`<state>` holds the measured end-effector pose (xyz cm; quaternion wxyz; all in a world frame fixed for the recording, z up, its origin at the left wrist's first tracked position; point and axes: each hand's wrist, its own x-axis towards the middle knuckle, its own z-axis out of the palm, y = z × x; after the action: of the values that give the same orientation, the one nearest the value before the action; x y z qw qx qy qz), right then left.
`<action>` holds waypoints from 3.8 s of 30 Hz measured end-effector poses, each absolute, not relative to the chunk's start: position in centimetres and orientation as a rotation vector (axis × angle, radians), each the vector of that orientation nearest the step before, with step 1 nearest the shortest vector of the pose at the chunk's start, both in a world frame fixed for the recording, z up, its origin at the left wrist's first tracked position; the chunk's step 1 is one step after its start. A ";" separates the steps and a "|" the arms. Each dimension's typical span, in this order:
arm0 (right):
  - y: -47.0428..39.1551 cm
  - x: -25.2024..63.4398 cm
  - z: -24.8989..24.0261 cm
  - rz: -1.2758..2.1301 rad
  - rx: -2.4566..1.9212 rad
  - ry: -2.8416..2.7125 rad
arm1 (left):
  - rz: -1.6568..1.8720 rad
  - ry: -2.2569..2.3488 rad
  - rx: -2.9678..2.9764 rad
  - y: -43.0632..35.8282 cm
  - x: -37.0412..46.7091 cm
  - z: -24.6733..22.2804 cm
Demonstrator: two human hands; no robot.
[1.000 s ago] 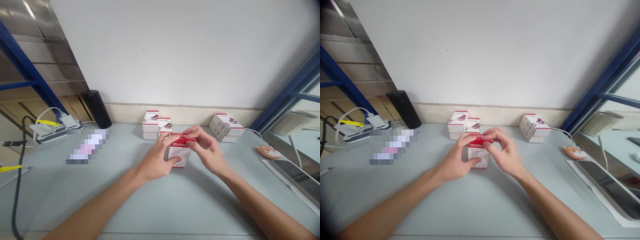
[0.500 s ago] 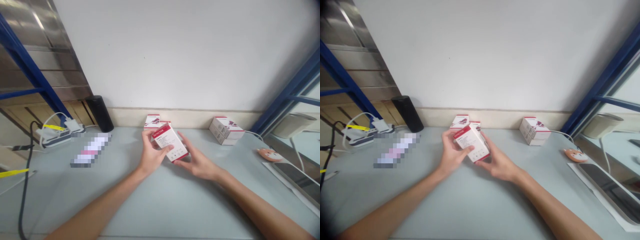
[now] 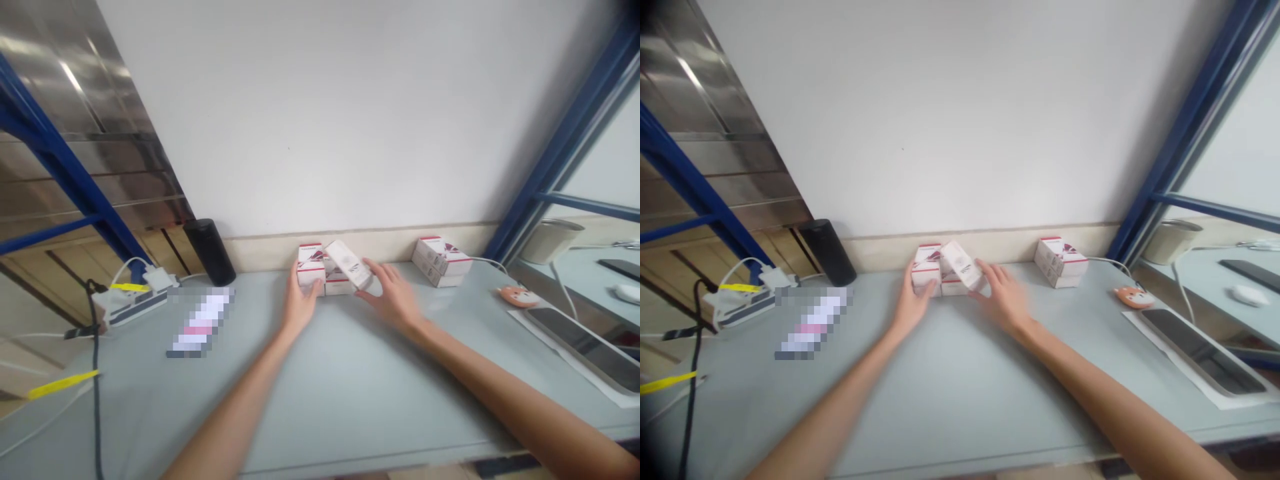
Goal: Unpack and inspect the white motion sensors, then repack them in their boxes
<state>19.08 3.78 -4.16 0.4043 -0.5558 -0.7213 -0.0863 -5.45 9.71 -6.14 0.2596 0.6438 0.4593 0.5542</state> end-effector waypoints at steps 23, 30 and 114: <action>6.7 33.0 -3.6 -0.613 -1.869 -1.288 | 1.409 1.305 1.726 11.8 -7.1 -6.2; 6.0 36.2 -4.0 -0.483 -2.116 -1.324 | 1.449 1.342 1.749 11.3 -6.5 -6.1; 3.7 20.2 -5.2 1.491 -0.868 -1.441 | 1.314 0.966 1.643 5.4 -0.6 -6.8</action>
<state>20.22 3.72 -5.16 0.4319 -0.3483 -0.5781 0.5983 -0.56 5.35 -6.76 0.4015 0.6501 0.3821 0.5198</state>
